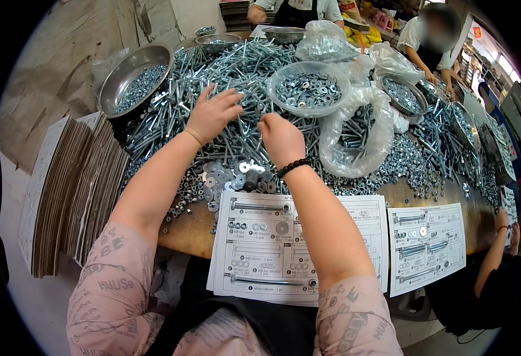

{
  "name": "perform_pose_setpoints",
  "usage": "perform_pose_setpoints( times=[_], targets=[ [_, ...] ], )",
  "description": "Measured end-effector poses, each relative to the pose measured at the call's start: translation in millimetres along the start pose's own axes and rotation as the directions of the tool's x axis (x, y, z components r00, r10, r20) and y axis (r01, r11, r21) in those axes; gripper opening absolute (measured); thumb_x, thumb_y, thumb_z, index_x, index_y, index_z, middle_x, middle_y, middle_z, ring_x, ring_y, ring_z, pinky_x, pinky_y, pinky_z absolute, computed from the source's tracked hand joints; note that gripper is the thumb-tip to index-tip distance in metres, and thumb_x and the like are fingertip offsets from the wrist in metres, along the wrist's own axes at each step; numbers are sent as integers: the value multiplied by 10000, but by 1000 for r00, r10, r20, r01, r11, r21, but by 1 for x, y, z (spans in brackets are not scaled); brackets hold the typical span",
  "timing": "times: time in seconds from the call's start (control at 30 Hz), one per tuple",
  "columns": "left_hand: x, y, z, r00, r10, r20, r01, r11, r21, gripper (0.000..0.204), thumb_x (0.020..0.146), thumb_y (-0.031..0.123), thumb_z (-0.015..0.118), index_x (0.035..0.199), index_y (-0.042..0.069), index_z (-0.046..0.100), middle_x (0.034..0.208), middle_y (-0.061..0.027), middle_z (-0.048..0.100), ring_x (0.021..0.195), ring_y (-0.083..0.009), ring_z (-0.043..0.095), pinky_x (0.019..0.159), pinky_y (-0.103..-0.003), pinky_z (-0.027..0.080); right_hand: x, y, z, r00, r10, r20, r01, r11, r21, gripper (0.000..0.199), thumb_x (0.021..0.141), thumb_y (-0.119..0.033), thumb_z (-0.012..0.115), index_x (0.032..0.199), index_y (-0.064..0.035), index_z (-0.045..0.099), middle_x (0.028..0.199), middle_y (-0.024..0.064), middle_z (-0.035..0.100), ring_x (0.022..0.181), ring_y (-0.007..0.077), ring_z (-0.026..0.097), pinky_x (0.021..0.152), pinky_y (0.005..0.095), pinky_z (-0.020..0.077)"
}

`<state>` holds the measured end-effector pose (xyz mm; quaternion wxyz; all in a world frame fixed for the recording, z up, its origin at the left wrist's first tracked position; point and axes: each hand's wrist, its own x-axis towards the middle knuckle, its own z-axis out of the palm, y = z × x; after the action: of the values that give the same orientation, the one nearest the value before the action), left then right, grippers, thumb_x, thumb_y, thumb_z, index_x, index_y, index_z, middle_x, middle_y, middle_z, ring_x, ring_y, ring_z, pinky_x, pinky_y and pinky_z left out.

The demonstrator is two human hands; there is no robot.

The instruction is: The person sorts metal fasteners including bolts, nuts, and washers from a large pile on a table and places them onto printed instruction sheets. The person repeatedly picks up items and arranges them on the sheets while other workers are visible in the background.

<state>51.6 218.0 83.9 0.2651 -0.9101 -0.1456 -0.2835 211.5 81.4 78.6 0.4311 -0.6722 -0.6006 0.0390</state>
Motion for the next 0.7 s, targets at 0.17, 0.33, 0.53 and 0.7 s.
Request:
perform_pose_setpoints(
  times=[0.17,0.33,0.53,0.7],
  targets=[
    [-4,-4,-26,912,-347,-219,314,934,-171,115,827,187,582,895,94,590,1021,-56,608,1032,-209,553,920,-451,353,-26,7,-29,990,107,-91,-55,893,447,197,860,-172,545,935,0,603,875,87,635,750,160,589,657,275,463],
    [-43,8,-56,704,-706,73,613,552,-565,210,885,217,521,894,12,566,792,-128,592,754,-264,565,685,-337,436,-78,4,-56,929,344,133,-216,217,952,239,951,-262,415,937,-29,468,859,145,613,759,221,618,706,302,515],
    [-79,73,-94,669,-492,557,743,428,-515,171,856,163,521,933,26,589,914,-123,533,913,-259,513,817,-339,402,-131,16,-77,854,422,305,-454,318,832,186,942,-227,432,883,-64,498,666,15,502,502,71,391,451,192,319],
    [-61,128,-128,524,-121,843,851,29,-524,140,814,61,555,929,26,625,913,-64,524,708,-110,558,571,-230,479,-157,4,-85,792,421,442,-604,438,666,146,908,-151,468,956,-25,524,738,8,518,573,48,417,519,176,341]
  ],
)
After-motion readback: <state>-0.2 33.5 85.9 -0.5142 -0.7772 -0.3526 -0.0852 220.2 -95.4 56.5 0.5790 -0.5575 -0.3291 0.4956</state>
